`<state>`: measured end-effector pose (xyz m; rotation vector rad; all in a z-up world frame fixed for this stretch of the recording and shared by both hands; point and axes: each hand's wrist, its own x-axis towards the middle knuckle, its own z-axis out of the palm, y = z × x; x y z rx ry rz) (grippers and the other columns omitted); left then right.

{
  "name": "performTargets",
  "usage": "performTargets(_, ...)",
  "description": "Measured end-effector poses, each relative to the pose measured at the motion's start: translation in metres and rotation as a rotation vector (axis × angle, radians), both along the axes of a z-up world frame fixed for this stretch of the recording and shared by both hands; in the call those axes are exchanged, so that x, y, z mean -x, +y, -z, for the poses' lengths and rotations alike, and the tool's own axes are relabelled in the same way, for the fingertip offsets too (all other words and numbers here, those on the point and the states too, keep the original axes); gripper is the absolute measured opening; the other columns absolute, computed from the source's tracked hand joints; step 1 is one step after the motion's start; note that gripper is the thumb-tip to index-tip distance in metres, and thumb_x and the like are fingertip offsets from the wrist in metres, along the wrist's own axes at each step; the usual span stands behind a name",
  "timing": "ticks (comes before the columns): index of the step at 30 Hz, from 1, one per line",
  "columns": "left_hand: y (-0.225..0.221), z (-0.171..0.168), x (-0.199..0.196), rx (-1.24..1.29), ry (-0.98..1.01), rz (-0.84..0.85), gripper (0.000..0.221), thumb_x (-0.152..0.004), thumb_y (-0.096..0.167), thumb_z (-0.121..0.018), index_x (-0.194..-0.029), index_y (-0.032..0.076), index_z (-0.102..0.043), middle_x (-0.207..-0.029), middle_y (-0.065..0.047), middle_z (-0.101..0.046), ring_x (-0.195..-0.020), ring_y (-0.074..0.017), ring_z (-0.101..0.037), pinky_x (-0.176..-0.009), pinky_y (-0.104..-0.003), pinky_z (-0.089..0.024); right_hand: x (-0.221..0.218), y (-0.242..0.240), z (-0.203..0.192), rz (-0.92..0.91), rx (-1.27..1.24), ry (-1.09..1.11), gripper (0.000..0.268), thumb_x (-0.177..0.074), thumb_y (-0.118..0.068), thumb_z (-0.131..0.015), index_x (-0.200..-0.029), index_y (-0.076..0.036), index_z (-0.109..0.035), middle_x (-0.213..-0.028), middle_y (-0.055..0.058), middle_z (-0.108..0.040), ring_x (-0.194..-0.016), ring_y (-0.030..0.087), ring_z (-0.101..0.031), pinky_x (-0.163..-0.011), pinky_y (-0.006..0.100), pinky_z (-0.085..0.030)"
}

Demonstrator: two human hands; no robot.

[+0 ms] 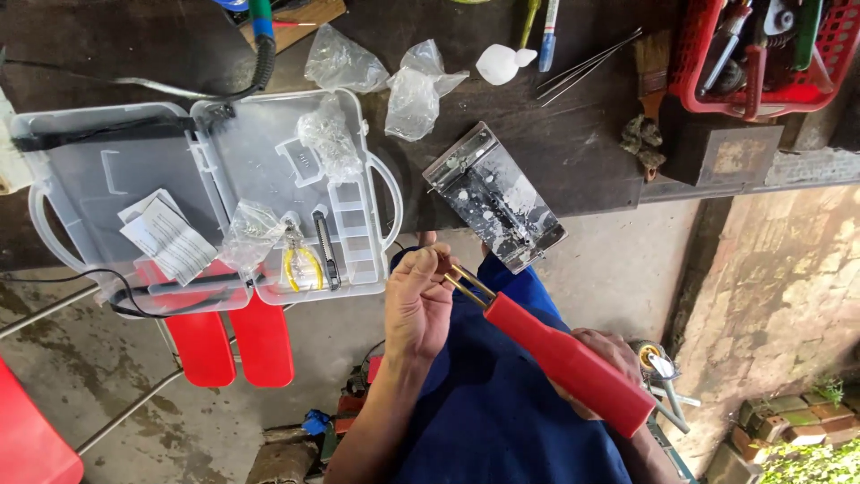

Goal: Reinforcing a plastic part by melting metal staples into it using a plastic welding gun.

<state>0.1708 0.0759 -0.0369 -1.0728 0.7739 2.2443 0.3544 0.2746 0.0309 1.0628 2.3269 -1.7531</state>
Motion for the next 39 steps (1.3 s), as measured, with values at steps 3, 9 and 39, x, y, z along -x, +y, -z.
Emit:
performTargets(3,0.001,-0.009,-0.001,-0.016,-0.017,-0.035,0.012,-0.099,0.008,-0.067,-0.087,0.007,-0.064,-0.105,-0.017,-0.076,-0.092,-0.0276,-0.077,-0.086,-0.037,-0.061,0.008,-0.005,-0.002,-0.072,-0.047,0.057,0.045,-0.076,-0.024,-0.079,-0.114,-0.004,-0.066,-0.091,0.008,-0.075,-0.075,0.019,-0.073,-0.067,0.034,-0.062)
performTargets(9,-0.003,-0.016,0.003,-0.020,-0.040,-0.063,0.011,-0.099,0.008,-0.066,-0.089,0.005,-0.068,-0.105,-0.018,-0.076,-0.093,-0.0293,-0.076,-0.083,-0.036,-0.061,0.023,-0.010,-0.004,-0.208,-0.136,0.171,0.041,-0.083,-0.026,-0.073,-0.114,-0.003,-0.064,-0.090,0.009,-0.074,-0.074,0.021,-0.072,-0.067,0.035,-0.061)
performTargets(39,-0.010,-0.040,0.034,0.085,-0.024,-0.015,0.020,-0.095,-0.002,-0.068,-0.075,0.001,-0.067,-0.082,-0.018,-0.071,-0.071,-0.0294,-0.075,-0.069,-0.040,-0.065,0.063,-0.015,-0.014,-0.654,-0.553,0.513,0.036,-0.105,-0.035,-0.051,-0.117,-0.001,-0.059,-0.081,0.011,-0.065,-0.068,0.023,-0.066,-0.066,0.037,-0.056)
